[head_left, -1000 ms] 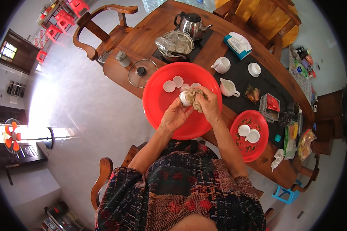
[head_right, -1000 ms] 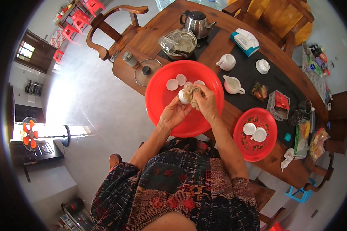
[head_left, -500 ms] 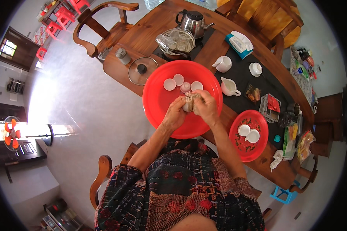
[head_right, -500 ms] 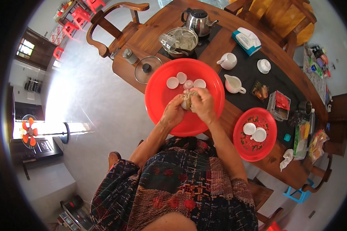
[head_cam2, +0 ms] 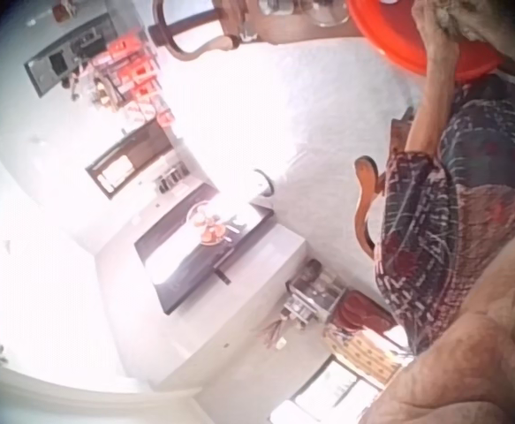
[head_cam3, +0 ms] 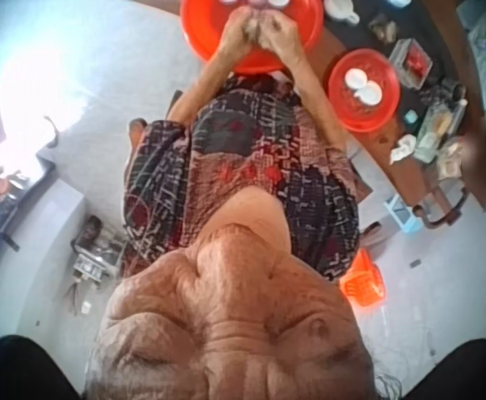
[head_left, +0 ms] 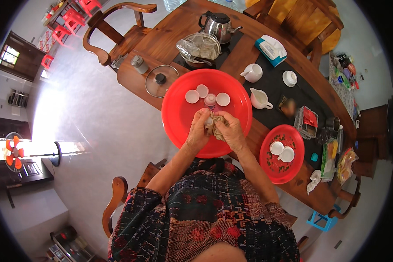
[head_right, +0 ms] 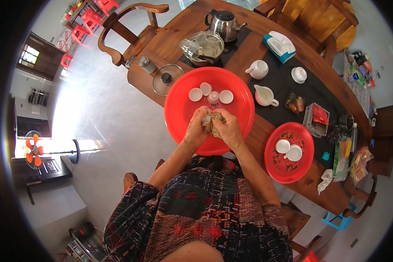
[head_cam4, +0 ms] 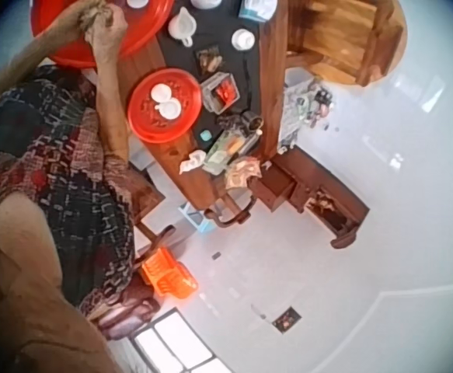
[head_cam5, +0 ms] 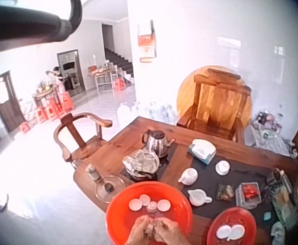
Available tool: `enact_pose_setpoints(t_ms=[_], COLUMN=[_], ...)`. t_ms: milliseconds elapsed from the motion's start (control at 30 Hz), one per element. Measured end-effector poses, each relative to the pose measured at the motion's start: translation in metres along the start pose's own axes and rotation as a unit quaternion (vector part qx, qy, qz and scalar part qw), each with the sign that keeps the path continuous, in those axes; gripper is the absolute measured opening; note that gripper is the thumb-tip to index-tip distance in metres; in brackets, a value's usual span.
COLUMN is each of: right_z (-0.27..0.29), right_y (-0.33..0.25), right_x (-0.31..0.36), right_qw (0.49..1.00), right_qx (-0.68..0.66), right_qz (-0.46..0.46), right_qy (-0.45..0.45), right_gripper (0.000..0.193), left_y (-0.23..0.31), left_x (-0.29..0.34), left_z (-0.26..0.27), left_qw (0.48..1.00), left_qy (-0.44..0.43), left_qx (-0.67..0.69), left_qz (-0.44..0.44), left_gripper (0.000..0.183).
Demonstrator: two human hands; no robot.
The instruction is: The person wipes small white ceramic cups and a red plastic tray with a cloth. They handle the cups one at a time, wiping the exterior and interior, then placing them into a red basin. The person also wipes the tray and a small white pitcher.
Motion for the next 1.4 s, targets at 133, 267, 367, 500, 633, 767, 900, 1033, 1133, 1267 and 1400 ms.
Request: enact_pose_setpoints(t_ms=[133,267,367,500,633,767,900,1033,1133,1267,1400], right_z=[-0.003,0.01,0.013,-0.003,0.005,0.029,0.052,0.025,-0.004,-0.013,-0.021], right_y=[-0.02,0.001,0.008,-0.015,-0.012,-0.006,0.001,-0.014,-0.019,-0.026,-0.02], right_x=[0.004,-0.006,-0.004,0.009,0.007,-0.004,-0.01,0.001,0.011,0.019,0.022], right_qw=[0.938,0.952,0.946,0.844,0.814,0.923,0.974,0.914,0.923,0.868,0.855], right_qx=[0.313,0.281,0.298,0.447,0.459,0.231,-0.075,0.279,0.286,0.383,0.416], right_qz=[0.139,0.108,0.11,0.278,0.321,0.211,0.058,0.212,0.239,0.314,0.304], right_qy=[0.06,0.052,0.058,0.099,0.152,0.225,0.206,0.203,0.092,0.017,-0.061], right_gripper=[0.03,0.038,0.041,0.04,0.035,0.028,0.03,0.032,0.042,0.052,0.057], left_y=[-0.007,-0.003,-0.004,0.004,0.004,-0.004,-0.014,-0.013,-0.007,-0.009,-0.003], left_x=[0.003,0.005,0.007,0.012,0.004,-0.012,0.002,-0.005,-0.009,-0.009,-0.012], left_z=[0.0,-0.007,-0.007,-0.024,-0.025,0.008,0.011,-0.014,-0.004,0.006,0.01], left_qw=[0.998,0.984,0.956,0.909,0.888,0.933,0.99,0.996,0.998,0.998,0.997], left_qy=[-0.023,-0.11,-0.055,-0.073,-0.06,-0.058,0.014,0.004,0.001,0.012,-0.028], left_qx=[-0.04,-0.124,-0.284,-0.402,-0.445,-0.354,-0.112,-0.056,-0.059,-0.052,-0.036], left_qz=[0.046,0.073,0.039,-0.087,-0.095,-0.003,0.083,0.065,0.039,0.032,0.06], left_gripper=[0.025,0.032,0.032,0.032,0.033,0.037,0.044,0.043,0.041,0.038,0.034])
Point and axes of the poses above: each hand's wrist, its own x-axis away from the middle knuckle, its own z-axis out of the back of the hand, y = z × x, the point moved 7 cm from there along -x, towards the middle knuckle, and after that the axes turned 1 degree about -z, right-handed, at the moved point
